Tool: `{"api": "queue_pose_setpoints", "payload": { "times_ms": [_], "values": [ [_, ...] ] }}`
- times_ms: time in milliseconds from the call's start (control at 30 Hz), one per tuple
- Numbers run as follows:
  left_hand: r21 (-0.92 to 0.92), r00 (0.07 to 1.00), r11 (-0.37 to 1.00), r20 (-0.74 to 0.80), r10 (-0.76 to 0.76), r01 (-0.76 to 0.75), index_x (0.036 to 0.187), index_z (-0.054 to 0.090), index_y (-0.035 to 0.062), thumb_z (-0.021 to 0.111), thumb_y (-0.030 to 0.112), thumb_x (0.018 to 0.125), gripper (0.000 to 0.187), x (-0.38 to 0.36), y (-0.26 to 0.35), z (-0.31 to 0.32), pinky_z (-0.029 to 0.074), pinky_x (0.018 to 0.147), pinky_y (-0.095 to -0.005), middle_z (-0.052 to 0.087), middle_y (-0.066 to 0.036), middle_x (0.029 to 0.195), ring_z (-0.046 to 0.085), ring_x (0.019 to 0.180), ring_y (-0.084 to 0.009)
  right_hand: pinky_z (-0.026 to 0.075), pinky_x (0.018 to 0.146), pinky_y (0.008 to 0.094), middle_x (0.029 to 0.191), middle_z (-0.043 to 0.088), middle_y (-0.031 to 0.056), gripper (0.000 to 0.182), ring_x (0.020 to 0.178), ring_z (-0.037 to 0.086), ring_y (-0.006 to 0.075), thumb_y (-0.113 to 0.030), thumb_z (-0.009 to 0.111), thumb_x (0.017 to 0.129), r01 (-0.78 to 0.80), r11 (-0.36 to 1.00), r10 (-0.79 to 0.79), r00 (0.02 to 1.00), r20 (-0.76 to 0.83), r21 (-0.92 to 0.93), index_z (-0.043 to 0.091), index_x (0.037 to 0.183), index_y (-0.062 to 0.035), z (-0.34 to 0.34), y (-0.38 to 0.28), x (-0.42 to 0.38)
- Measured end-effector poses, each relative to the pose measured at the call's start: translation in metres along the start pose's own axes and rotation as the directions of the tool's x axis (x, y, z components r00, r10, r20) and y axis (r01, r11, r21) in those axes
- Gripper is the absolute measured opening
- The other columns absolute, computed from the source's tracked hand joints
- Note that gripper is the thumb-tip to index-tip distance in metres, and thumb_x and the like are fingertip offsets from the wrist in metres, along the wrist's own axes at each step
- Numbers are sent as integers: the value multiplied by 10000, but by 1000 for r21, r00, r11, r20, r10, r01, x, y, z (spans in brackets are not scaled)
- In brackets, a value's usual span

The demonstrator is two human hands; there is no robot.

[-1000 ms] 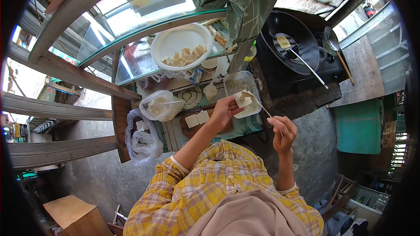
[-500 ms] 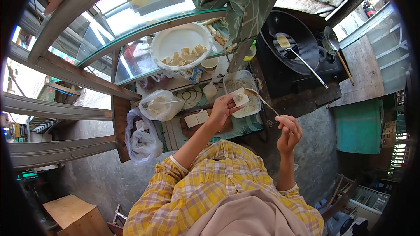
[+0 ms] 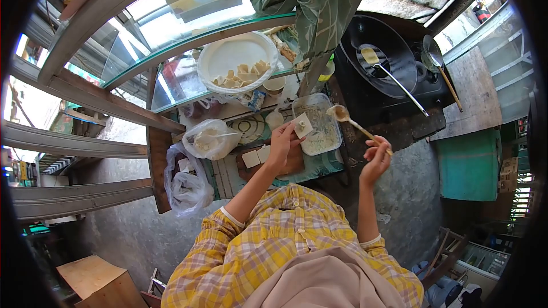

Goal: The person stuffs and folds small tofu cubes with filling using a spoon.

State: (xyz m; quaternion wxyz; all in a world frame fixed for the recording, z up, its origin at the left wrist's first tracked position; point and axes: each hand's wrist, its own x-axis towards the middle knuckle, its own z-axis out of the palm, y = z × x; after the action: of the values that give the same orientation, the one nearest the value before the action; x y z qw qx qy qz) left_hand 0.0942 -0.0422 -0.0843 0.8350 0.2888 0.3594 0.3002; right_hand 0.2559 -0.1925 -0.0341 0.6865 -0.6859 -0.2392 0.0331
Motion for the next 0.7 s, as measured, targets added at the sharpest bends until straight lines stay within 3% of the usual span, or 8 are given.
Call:
{"api": "queue_pose_setpoints", "payload": {
  "times_ms": [167,233,300,400,500,567,600,700],
  "values": [
    [-13,1000,1000,15,20,-20,1117,510,-71,441,188,932,326,-5,8,2,526,792,-318,602,-146,1049,615,930,-204,399,535,198,726,605,29,284,542,486,57,-227,403,953,-316,936,343,917,204,-153,607,972,-29,10,66,-23],
    [-39,999,999,34,4,-3,1144,507,-65,439,185,931,336,-10,13,7,535,777,-304,603,-140,1048,619,917,-200,425,623,250,762,594,48,265,637,523,100,-227,440,933,-265,923,337,907,251,-280,613,994,-36,4,116,-37],
    [-55,999,998,53,-1,4,1156,506,-62,438,186,931,342,-17,21,13,540,770,-299,603,-139,1047,623,908,-200,416,780,331,865,558,80,212,832,535,195,-191,512,884,-8,875,169,942,290,-485,630,1002,-60,-3,127,-43],
    [-51,994,998,102,-27,32,1149,509,-62,440,190,931,340,-26,28,22,540,772,-307,604,-143,1044,628,897,-208,406,802,342,910,517,93,198,888,513,245,-152,544,856,284,601,-149,958,244,-747,626,1028,-97,14,52,-40],
    [-3,982,996,168,-85,86,1129,517,-63,443,194,930,333,-29,25,27,541,773,-317,605,-143,1034,634,881,-214,415,770,312,901,543,64,240,847,533,194,-127,555,853,422,787,-175,852,494,-449,588,1082,-63,18,40,-28],
    [39,969,994,220,-113,107,1114,521,-63,445,201,929,331,-28,19,30,541,773,-325,608,-142,1022,640,868,-222,409,726,265,891,568,45,265,803,534,137,-108,547,855,-184,981,189,795,577,-67,561,1106,-24,24,44,-33],
    [68,966,993,234,-113,100,1114,530,-50,446,199,929,321,-28,17,32,545,757,-319,608,-129,1008,636,852,-208,406,704,241,886,581,35,278,781,535,108,-99,543,856,-497,861,310,680,664,107,547,1118,-5,29,45,-35],
    [121,961,991,259,-93,64,1105,554,-24,447,197,929,302,-29,13,34,553,712,-301,593,-99,997,623,814,-177,413,719,222,965,596,17,315,803,541,79,-95,561,862,-552,812,283,660,696,193,522,1158,6,32,48,-35]
  ]
}}
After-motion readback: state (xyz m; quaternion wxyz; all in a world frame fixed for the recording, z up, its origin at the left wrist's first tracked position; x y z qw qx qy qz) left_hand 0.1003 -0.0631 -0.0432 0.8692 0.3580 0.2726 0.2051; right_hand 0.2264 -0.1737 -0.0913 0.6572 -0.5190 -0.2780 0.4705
